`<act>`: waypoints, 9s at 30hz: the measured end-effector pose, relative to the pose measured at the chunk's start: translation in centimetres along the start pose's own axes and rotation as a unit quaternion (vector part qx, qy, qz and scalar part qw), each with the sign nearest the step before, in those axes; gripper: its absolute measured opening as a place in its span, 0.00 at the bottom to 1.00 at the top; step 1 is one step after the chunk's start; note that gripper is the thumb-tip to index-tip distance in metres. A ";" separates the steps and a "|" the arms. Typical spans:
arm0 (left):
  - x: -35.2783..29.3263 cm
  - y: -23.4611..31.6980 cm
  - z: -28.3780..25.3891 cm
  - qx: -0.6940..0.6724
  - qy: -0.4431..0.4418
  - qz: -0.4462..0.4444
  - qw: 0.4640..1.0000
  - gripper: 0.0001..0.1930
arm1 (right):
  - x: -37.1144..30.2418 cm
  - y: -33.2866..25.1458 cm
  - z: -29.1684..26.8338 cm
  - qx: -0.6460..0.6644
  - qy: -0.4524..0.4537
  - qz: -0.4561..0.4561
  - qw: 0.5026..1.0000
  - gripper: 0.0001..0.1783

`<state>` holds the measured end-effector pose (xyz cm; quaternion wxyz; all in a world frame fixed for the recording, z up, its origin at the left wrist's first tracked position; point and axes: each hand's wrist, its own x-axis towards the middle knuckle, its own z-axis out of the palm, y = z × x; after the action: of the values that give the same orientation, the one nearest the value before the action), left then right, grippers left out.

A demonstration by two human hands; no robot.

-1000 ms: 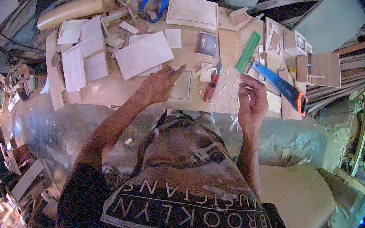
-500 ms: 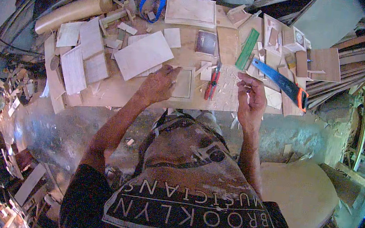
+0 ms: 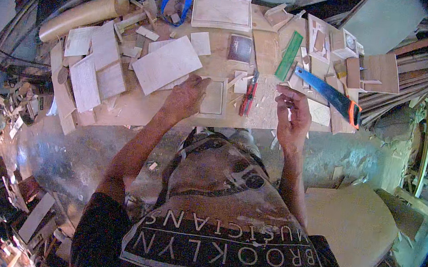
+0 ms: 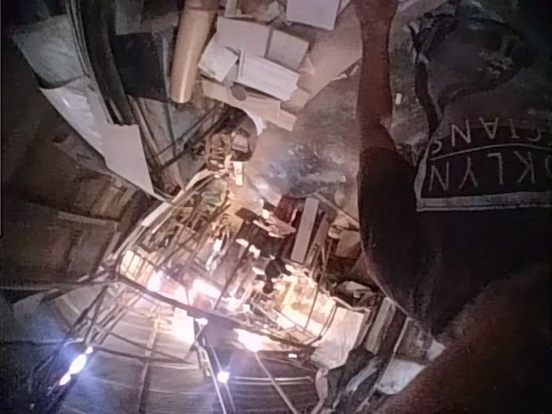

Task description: Assemble small wooden panels into a box-like structure and apply adhesive.

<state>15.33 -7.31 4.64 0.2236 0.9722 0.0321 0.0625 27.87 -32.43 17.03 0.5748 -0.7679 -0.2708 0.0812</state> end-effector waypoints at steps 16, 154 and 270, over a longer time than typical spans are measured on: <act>-2.2 0.0 -0.9 -0.262 0.088 -0.084 0.957 0.22 | 0.2 0.2 0.5 -0.030 -0.024 0.012 0.999 0.15; -5.4 3.4 2.3 -0.372 0.204 -0.354 0.834 0.25 | -0.3 11.6 14.2 -0.024 -0.020 -0.037 0.999 0.57; -35.0 20.2 32.7 -0.258 0.154 -0.616 0.728 0.18 | -15.2 55.8 -23.6 -0.069 0.080 0.078 0.991 0.19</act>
<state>-14.19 -42.71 -19.40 0.4472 0.6208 0.6405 0.0662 43.43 -70.70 -29.79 0.5325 -0.8284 -0.1680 0.0454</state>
